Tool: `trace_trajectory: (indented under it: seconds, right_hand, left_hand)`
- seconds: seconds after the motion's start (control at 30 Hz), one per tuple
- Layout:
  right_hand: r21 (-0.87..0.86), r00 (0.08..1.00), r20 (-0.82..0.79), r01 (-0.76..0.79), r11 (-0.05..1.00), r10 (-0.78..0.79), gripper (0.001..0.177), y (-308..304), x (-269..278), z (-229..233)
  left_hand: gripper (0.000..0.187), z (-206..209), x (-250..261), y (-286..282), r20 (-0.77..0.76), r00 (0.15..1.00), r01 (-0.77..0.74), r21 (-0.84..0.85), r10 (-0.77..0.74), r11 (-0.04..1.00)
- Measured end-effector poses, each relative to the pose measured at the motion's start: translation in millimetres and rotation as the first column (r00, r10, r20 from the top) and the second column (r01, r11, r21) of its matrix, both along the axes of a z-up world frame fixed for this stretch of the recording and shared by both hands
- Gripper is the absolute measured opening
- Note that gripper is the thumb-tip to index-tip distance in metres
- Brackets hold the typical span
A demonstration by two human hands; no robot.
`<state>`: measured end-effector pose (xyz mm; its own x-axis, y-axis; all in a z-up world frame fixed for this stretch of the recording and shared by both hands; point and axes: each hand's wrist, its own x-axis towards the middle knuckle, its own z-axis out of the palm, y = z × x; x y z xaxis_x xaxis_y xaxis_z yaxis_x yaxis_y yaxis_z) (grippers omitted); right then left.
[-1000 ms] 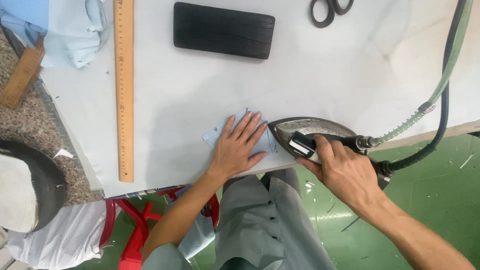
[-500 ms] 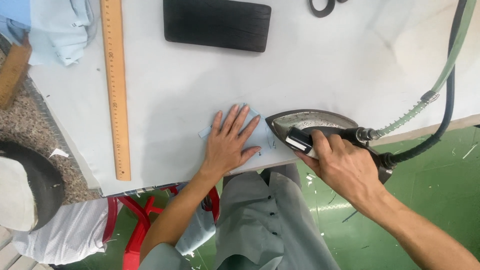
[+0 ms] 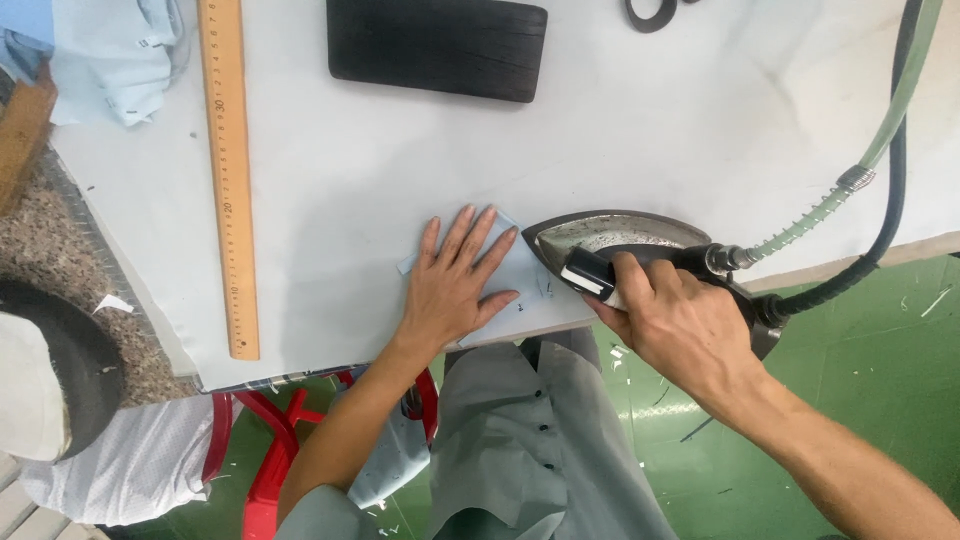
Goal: The person irons a small piece of light blue fabric on a white table using a steam iron. They repeatedly smooth the fabric with their hand, iron it, and use scissors to trim the edges. A black rectangular object is also handled and placed on the fabric during the process.
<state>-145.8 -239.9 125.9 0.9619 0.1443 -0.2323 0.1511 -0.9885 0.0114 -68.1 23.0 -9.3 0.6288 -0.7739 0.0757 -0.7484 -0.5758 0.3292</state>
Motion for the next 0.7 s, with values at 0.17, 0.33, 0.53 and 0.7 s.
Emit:
trace_trajectory:
  seconds: [0.17,0.33,0.53,0.7]
  right_hand:
    - [0.011,1.000,0.013,0.007,1.000,-0.007,0.050,2.1,1.6,1.4]
    - [0.007,0.999,0.034,0.005,1.000,-0.005,0.051,2.6,3.5,-2.5]
    - [0.022,0.999,0.042,-0.003,1.000,0.002,0.050,9.3,16.6,0.4]
    - [0.050,0.999,0.041,-0.001,0.999,-0.001,0.048,15.6,32.3,3.6]
  left_hand:
    - [0.075,-2.5,-0.3,2.6,0.012,1.000,-0.001,0.012,0.001,1.000]
    - [0.076,-3.5,-0.5,2.2,0.014,1.000,-0.002,0.014,0.002,1.000]
    - [0.075,-1.5,0.2,2.1,0.029,1.000,-0.001,0.002,0.001,1.000]
    - [0.074,0.8,2.0,1.3,0.020,1.000,-0.007,-0.007,0.007,1.000]
